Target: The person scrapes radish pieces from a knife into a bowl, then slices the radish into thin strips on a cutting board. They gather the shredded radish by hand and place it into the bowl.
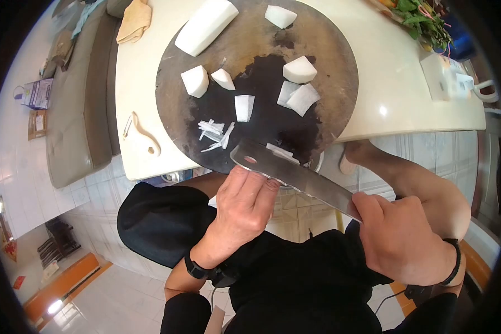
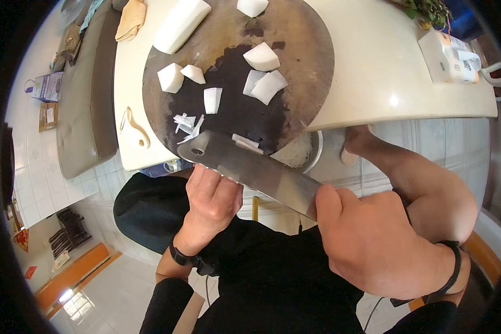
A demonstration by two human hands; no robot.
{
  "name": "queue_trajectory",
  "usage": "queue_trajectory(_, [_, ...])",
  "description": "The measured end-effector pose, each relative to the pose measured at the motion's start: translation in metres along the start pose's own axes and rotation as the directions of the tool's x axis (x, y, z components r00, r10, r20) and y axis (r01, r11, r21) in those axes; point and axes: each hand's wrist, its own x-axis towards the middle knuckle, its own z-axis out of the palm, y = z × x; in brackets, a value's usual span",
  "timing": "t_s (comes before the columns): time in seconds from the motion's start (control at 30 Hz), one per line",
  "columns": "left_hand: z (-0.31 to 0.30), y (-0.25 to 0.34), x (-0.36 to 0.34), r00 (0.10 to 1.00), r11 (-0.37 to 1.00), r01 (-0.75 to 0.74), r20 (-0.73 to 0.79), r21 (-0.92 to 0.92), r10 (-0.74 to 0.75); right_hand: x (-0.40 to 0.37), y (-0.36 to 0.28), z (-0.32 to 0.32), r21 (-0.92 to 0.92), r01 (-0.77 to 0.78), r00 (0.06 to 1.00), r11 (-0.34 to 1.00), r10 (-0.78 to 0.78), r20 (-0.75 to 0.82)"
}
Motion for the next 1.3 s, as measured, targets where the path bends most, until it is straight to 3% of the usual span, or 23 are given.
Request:
queue_trajectory(0.07, [0.002,-0.001,-0.001,1.000,1.000,-0.022,-0.017,0.005,0.022,-0.001,-0.007,0.000,-0.012,-0.017,1.000,1.000,0.018,0.018])
queue_trajectory(0.17, [0.003,-0.001,-0.003,1.000,1.000,-0.015,-0.018,0.004,0.015,0.003,-0.016,-0.002,-0.138,-0.088,0.993,0.987,0.076,-0.087])
queue_trajectory(0.23, [0.003,-0.001,-0.004,1.000,1.000,-0.013,-0.013,0.002,0.013,0.007,-0.004,-0.006,-0.085,0.034,0.999,0.996,-0.031,0.036])
queue_trajectory(0.37, [0.002,0.001,-0.006,1.000,1.000,0.017,0.024,0.010,-0.017,0.016,-0.001,-0.002,-0.191,0.127,0.992,0.973,-0.120,0.047])
queue_trajectory(0.53, [0.004,-0.003,-0.001,0.999,1.000,-0.015,-0.046,0.003,0.015,0.009,0.006,-0.004,-0.027,0.128,0.992,0.991,-0.129,0.000])
queue_trajectory(0.87, [0.003,0.000,-0.006,1.000,0.999,0.018,-0.009,-0.041,-0.019,0.011,0.000,-0.011,-0.049,0.150,0.987,0.987,-0.146,0.072])
queue_trajectory(0.97, [0.002,0.000,-0.006,1.000,1.000,0.002,-0.001,-0.021,-0.002,0.015,-0.003,0.001,-0.166,0.090,0.995,0.982,-0.084,0.046])
queue_trajectory(1.03, [0.004,-0.002,-0.003,1.000,1.000,-0.011,-0.028,-0.013,0.011,0.015,0.003,-0.001,-0.071,0.148,0.988,0.986,-0.151,-0.039])
queue_trajectory(1.13, [0.004,-0.003,-0.003,0.999,1.000,-0.013,-0.049,-0.008,0.013,0.010,0.008,0.000,0.012,0.133,0.988,0.991,-0.132,-0.075])
queue_trajectory(1.3, [0.003,-0.005,-0.005,1.000,0.999,-0.010,-0.027,-0.037,0.009,0.005,0.008,-0.010,-0.023,0.125,0.992,0.992,-0.126,-0.029])
